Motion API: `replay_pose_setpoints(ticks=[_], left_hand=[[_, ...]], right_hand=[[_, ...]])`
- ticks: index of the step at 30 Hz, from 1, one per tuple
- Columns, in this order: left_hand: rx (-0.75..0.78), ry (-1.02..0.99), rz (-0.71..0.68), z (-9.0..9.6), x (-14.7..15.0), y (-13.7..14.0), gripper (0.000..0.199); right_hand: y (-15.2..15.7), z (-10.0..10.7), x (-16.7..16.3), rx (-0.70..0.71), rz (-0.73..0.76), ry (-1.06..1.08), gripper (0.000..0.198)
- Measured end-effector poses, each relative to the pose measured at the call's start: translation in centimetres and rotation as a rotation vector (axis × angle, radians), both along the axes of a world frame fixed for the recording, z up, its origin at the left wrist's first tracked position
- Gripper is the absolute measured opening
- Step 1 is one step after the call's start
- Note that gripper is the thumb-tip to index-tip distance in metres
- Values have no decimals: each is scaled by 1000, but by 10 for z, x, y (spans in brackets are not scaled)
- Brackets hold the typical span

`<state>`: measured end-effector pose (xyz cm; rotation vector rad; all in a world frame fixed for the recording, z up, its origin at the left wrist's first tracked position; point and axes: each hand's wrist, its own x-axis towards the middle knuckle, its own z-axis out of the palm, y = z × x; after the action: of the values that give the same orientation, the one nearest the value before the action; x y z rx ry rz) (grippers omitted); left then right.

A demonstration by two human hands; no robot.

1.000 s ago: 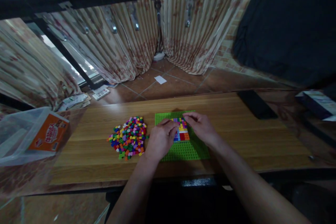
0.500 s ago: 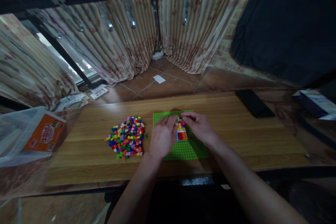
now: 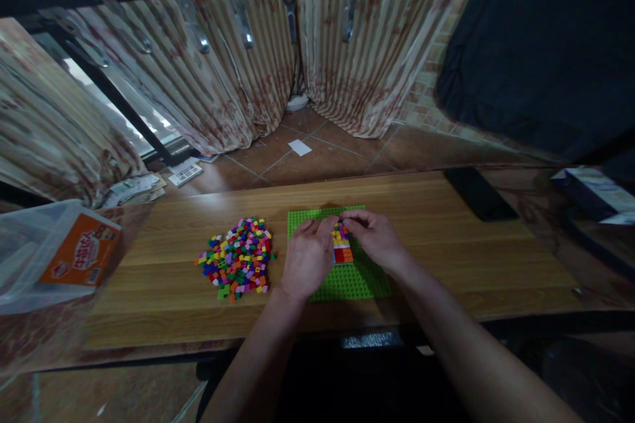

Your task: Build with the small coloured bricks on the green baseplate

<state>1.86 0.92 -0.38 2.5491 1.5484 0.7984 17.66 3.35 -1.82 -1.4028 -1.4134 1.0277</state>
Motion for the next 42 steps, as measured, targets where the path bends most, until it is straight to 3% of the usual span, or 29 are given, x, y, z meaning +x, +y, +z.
replay_pose_setpoints(ticks=[8,19,29,42], left_hand=[[7,69,-8,3,3,-1,29],[-72,-133,10,-6,6,0,39],[-111,-167,23,-6,6,0,41],[-126,-164,35,-6,8,-1,41]], right_hand=[[2,-4,-1,-4,5,30,21],[-2,1,-3,-58,59,117,21],[-3,-1,-10,-25,46,-38,26],[1,4,-14,-91,8,-38,32]])
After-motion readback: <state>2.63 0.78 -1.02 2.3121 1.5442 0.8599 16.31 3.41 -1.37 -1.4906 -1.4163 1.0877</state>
